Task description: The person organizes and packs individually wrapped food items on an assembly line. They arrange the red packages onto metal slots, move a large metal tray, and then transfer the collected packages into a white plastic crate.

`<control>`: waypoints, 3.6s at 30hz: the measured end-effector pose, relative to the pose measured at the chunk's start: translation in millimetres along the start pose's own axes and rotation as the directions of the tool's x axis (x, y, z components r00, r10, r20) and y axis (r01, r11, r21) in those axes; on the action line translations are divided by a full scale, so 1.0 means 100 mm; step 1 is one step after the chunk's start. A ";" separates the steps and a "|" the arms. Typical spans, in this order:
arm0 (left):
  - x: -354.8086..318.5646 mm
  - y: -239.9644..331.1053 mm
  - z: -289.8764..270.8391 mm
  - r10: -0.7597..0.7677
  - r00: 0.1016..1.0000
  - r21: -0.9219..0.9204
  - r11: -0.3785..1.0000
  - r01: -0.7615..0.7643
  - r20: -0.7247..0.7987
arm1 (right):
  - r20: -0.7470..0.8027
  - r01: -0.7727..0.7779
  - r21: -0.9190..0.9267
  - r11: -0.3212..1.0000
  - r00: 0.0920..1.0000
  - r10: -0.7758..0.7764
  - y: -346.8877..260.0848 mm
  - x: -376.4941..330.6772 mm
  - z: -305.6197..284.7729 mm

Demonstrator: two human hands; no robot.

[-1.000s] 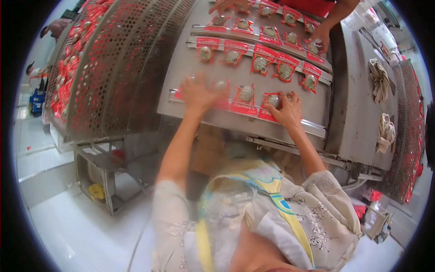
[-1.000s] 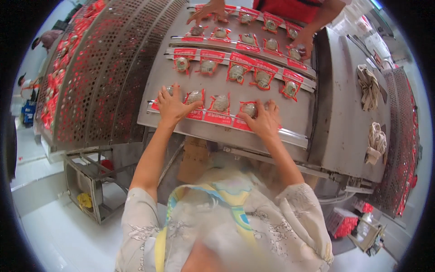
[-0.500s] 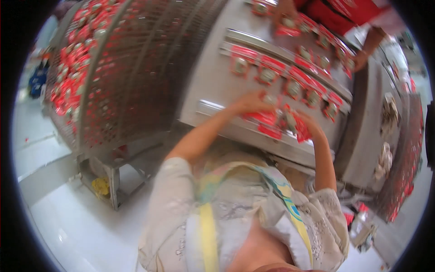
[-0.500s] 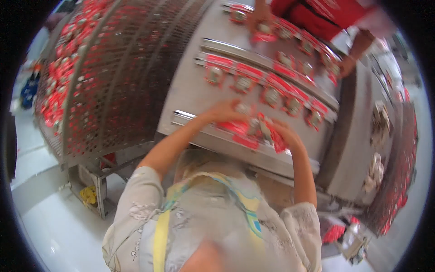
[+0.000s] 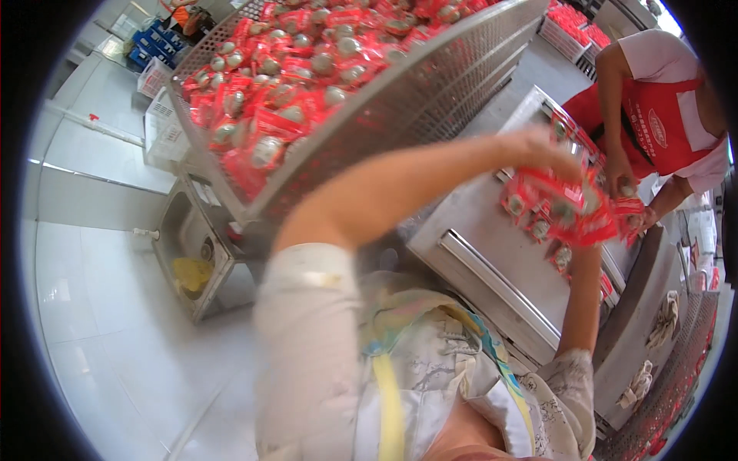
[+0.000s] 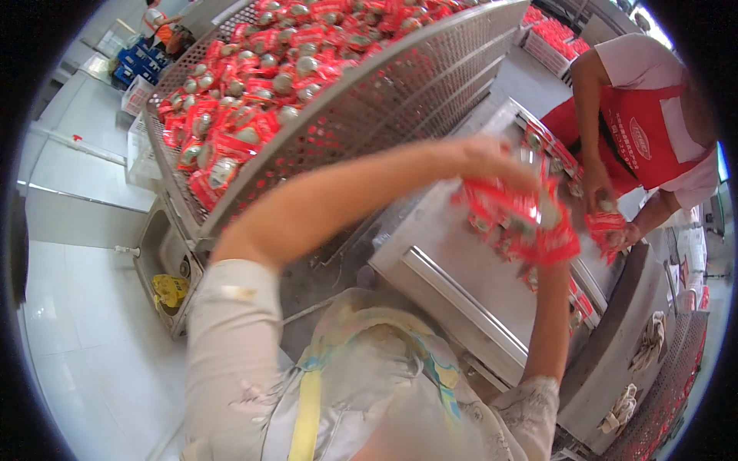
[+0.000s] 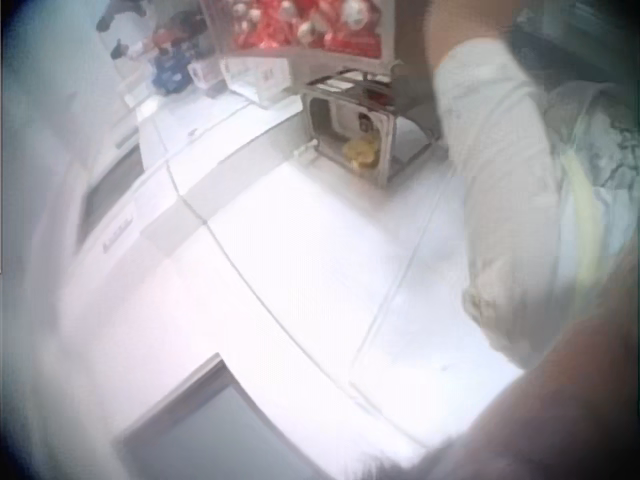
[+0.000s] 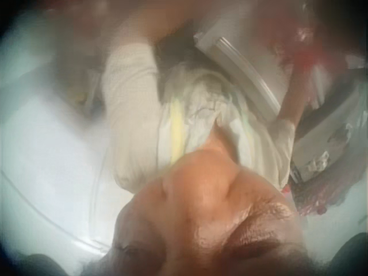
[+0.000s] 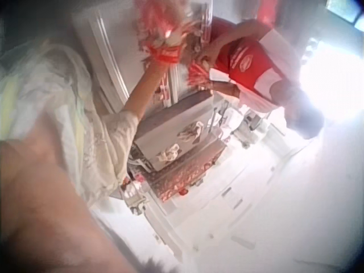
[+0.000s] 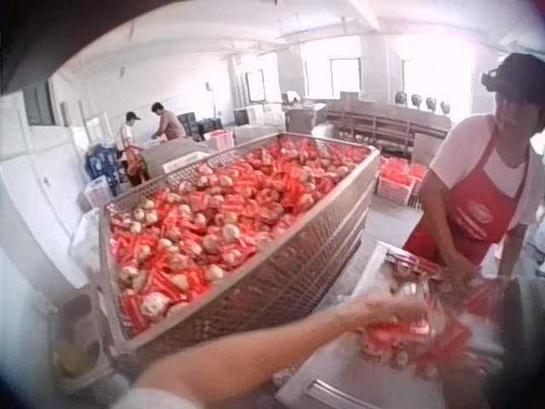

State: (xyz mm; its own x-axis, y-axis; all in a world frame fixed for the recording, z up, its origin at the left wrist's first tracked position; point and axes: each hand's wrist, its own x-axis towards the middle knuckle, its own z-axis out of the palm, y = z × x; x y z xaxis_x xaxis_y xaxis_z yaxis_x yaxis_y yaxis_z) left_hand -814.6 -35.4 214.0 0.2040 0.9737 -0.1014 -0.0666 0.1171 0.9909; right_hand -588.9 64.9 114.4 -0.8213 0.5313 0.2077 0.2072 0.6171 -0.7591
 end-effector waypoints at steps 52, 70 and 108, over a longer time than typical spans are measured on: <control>0.92 -2.12 1.39 0.338 0.826 0.891 0.127 0.435 -0.451 | -0.865 -0.832 -0.256 0.492 0.424 0.267 1.17 -1.76 0.25; 0.75 -2.29 0.98 0.234 0.899 0.423 0.904 -0.061 -0.371 | -0.238 -0.184 0.882 0.434 0.621 0.747 1.06 -1.66 0.27; -3.41 0.80 -2.34 -0.141 0.551 0.446 0.441 0.779 -0.823 | 0.633 0.364 -0.124 0.923 0.745 -0.209 -3.46 2.56 2.01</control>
State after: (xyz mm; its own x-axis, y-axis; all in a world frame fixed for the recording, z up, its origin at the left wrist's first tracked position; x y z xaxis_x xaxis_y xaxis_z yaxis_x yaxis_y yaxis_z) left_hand -1118.1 -312.6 306.7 -0.6818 0.6804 -0.2688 0.5649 0.7231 0.3976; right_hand -977.8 -128.6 306.2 -0.9919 -0.1005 -0.0775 -0.0418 0.8352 -0.5484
